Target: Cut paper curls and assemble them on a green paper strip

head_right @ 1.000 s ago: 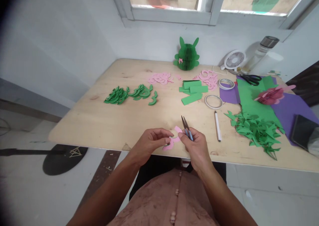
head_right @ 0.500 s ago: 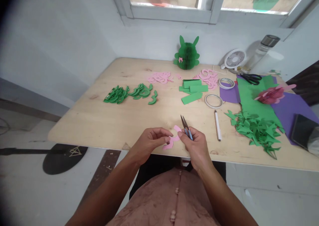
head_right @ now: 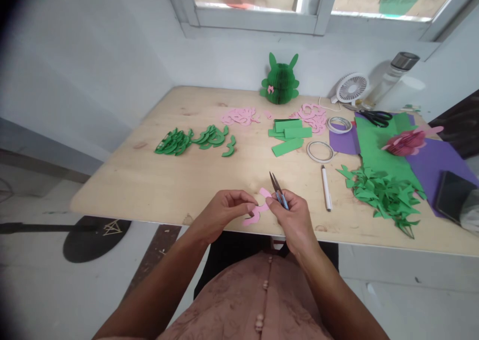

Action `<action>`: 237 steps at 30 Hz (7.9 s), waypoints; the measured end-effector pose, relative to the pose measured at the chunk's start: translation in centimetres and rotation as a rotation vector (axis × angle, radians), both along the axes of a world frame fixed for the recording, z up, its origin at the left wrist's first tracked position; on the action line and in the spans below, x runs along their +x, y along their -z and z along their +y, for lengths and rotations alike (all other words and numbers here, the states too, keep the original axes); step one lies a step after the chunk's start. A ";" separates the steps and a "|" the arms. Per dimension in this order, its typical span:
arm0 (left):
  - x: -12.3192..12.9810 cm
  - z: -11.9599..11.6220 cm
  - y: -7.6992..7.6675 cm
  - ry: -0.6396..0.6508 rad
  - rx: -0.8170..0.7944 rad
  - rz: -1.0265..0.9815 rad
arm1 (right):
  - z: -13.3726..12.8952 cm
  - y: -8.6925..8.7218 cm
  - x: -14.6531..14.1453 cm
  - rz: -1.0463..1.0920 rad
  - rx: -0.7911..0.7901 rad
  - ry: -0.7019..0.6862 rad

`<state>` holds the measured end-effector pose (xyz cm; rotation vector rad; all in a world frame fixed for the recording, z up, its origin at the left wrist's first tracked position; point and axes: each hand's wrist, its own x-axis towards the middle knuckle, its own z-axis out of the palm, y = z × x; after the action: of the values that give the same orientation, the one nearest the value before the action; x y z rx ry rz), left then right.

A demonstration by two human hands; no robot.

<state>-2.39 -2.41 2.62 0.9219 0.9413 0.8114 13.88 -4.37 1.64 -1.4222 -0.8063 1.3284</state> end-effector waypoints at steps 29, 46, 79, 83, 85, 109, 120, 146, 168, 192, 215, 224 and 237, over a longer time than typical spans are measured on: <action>0.1 -0.2 0.1 -0.120 0.037 0.074 | -0.2 -0.1 -0.3 0.049 -0.026 0.003; 2.1 -1.5 1.0 -0.369 0.007 -0.037 | -0.7 0.3 -1.9 -0.009 0.045 0.022; 1.5 -0.3 0.9 -0.356 0.012 -0.115 | -0.8 0.6 -1.1 -0.058 0.031 -0.144; 1.5 -0.4 0.6 -0.364 0.042 -0.088 | -0.8 0.6 -1.0 -0.047 0.030 -0.148; 1.5 -0.4 0.5 -0.365 0.043 -0.082 | -0.8 0.6 -1.0 -0.046 0.036 -0.149; 1.6 -0.4 0.1 -0.401 0.039 -0.079 | -0.7 0.4 -0.9 -0.057 0.045 -0.160; 1.8 -0.4 -0.2 -0.407 0.040 -0.058 | -0.7 0.1 -0.9 -0.050 0.048 -0.162; 1.9 -0.2 -0.2 -0.411 0.046 -0.093 | -0.5 0.0 -0.9 -0.057 0.045 -0.143; 0.4 -1.6 0.5 -0.247 0.051 -0.068 | -0.5 0.3 -0.8 -0.020 0.042 -0.095; 1.1 -2.2 0.6 -0.271 -0.001 -0.138 | -0.6 0.1 -1.2 0.010 0.047 -0.085; 0.3 -2.2 1.6 -0.242 0.351 0.214 | -0.6 0.1 -1.2 0.053 0.015 -0.067; 0.3 -2.2 1.6 -0.247 0.358 0.203 | -0.5 0.0 -1.3 0.056 0.023 -0.075; 0.6 -2.1 1.3 -0.324 0.123 0.043 | -0.5 0.1 -1.2 0.036 0.014 -0.070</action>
<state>-1.83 -4.53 1.37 0.9073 1.1047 1.1389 12.66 -4.87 1.57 -1.3666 -0.8471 1.3950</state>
